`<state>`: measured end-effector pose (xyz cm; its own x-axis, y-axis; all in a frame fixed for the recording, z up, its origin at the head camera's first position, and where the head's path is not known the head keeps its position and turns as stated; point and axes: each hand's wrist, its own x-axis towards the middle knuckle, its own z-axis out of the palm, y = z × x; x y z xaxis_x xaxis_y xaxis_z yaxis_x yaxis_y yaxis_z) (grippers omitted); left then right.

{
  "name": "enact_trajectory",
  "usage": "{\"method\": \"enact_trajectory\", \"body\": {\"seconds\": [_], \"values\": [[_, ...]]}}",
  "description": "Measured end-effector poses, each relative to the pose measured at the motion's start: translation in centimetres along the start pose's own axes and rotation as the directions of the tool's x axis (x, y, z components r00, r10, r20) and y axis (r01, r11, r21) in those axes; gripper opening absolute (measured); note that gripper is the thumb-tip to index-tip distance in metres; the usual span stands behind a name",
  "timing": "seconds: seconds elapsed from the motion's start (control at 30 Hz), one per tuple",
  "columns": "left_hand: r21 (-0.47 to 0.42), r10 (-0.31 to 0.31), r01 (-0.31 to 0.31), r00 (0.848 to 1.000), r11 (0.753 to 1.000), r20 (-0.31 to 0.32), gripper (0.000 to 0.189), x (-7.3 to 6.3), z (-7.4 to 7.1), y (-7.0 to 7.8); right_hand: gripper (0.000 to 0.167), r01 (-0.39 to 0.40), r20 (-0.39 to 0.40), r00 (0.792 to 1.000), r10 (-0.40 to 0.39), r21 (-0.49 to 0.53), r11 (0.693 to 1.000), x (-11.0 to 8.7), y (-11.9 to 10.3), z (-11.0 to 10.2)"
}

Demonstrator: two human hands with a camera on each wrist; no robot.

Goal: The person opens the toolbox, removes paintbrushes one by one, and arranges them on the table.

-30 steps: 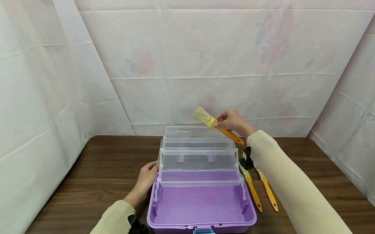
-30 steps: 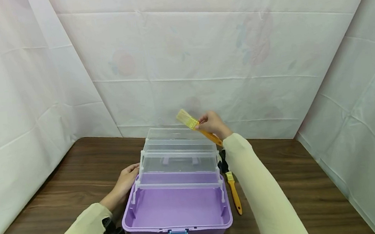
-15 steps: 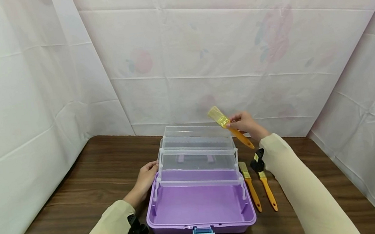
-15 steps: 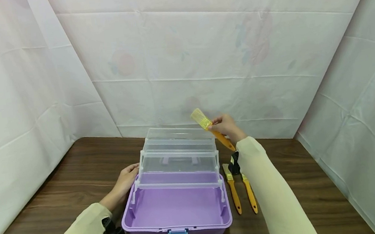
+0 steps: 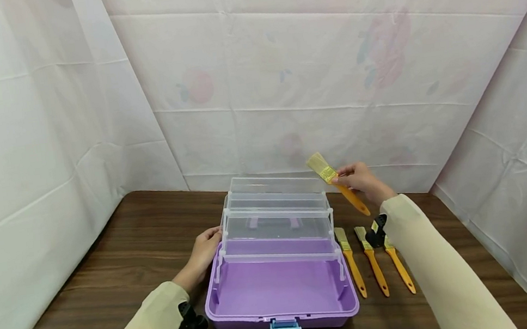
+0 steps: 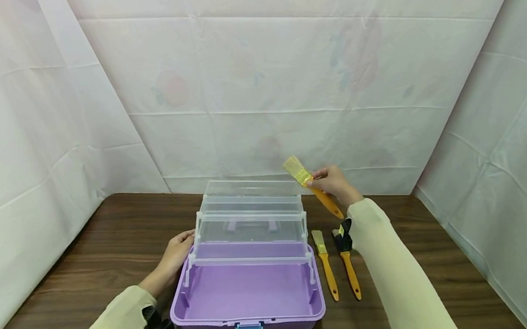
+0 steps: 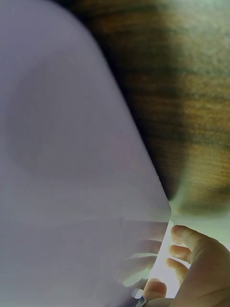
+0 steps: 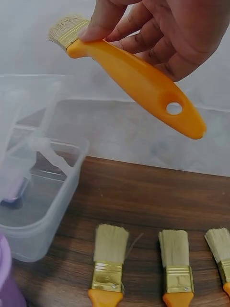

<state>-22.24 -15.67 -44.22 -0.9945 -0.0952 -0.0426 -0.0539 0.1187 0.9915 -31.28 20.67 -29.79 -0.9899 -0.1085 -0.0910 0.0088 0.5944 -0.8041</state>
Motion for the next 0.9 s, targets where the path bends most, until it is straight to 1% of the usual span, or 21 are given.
{"method": "enact_trajectory", "body": {"seconds": [0.27,0.43,0.57,0.67,0.73,0.8,0.83,0.9], "values": [[0.013,0.001,-0.001,1.0,1.0,-0.001,0.041,0.1,0.0,0.1,0.034,0.0,0.022,1.0,-0.001,0.048,0.999,-0.7,1.7,-1.2],[0.024,-0.001,0.001,1.0,1.0,0.001,0.041,-0.1,0.0,0.4,0.038,0.004,0.007,1.0,-0.004,0.042,0.999,-1.2,2.4,-1.9],[0.011,0.002,-0.002,1.0,1.0,0.004,0.04,-0.1,0.0,0.4,0.039,0.004,0.002,1.0,-0.005,0.037,0.999,-1.5,3.0,-2.5],[-0.004,0.03,-0.03,1.0,1.0,0.007,0.043,-0.2,0.0,0.2,0.038,-0.002,-0.001,1.0,0.002,0.034,0.999,-1.9,3.6,-3.0],[-0.026,0.074,-0.073,0.997,0.997,0.01,0.045,-0.3,-0.1,0.1,0.039,-0.004,0.001,1.0,0.004,0.027,1.0,-2.1,3.9,-3.3],[-0.034,0.097,-0.096,0.995,0.995,0.012,0.047,-0.4,-0.2,0.1,0.041,-0.018,-0.002,1.0,0.018,0.02,1.0,-2.4,4.3,-3.5],[-0.035,0.104,-0.104,0.994,0.994,0.013,0.048,-0.4,-0.2,0.0,0.042,-0.022,-0.002,1.0,0.022,0.017,1.0,-2.5,4.4,-3.7],[-0.032,0.089,-0.088,0.996,0.996,0.012,0.047,-0.4,-0.2,0.0,0.044,-0.025,-0.002,1.0,0.025,0.007,1.0,-2.8,4.7,-4.0]]}}
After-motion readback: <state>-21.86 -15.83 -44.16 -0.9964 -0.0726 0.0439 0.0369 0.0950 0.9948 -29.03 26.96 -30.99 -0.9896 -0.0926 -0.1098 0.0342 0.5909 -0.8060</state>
